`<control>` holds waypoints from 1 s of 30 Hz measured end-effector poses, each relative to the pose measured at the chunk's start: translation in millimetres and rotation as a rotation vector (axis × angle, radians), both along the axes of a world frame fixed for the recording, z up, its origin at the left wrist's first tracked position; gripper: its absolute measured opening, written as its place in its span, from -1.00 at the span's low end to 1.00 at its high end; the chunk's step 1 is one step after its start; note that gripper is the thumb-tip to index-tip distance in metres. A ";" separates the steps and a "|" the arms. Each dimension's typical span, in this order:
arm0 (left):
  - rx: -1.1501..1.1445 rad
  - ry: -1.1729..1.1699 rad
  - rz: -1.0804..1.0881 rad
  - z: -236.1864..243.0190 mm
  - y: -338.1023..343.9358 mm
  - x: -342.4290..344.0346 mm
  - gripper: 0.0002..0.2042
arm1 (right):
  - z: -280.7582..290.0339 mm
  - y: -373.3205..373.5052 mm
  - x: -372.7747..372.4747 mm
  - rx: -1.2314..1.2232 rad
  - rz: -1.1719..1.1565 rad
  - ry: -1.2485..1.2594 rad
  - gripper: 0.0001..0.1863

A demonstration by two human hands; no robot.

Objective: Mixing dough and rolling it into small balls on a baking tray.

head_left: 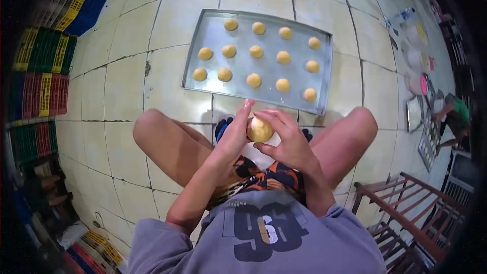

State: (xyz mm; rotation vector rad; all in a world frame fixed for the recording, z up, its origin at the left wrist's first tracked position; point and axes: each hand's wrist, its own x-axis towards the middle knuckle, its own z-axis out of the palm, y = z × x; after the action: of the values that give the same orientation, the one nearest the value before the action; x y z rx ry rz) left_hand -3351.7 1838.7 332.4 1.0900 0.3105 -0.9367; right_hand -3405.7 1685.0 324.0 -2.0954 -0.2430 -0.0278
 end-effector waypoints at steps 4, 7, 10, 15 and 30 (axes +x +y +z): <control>0.207 -0.207 -0.066 8.7 6.1 15.1 -0.39 | -28.3 -0.5 14.5 0.472 -0.026 0.235 -0.34; 0.499 -0.600 -0.231 41.9 35.2 28.8 -0.41 | -66.0 5.0 37.0 0.923 -0.073 0.480 -0.36; 0.795 -0.870 -0.211 103.8 68.2 37.1 -0.53 | -128.9 12.3 84.1 0.712 -0.214 0.508 -0.38; 0.507 -0.873 0.526 93.9 129.8 63.6 -0.55 | -193.9 36.7 230.1 0.164 -0.298 0.250 -0.43; 0.955 -0.544 0.191 -195.5 169.9 157.7 -0.75 | -220.5 60.0 305.1 -0.377 -0.303 -0.077 -0.28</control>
State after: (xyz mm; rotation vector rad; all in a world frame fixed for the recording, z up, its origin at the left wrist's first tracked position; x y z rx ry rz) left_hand -3194.0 2008.5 136.9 2.0876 0.4083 -0.2506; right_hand -3100.6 1745.0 103.5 -2.4931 0.0300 -0.2623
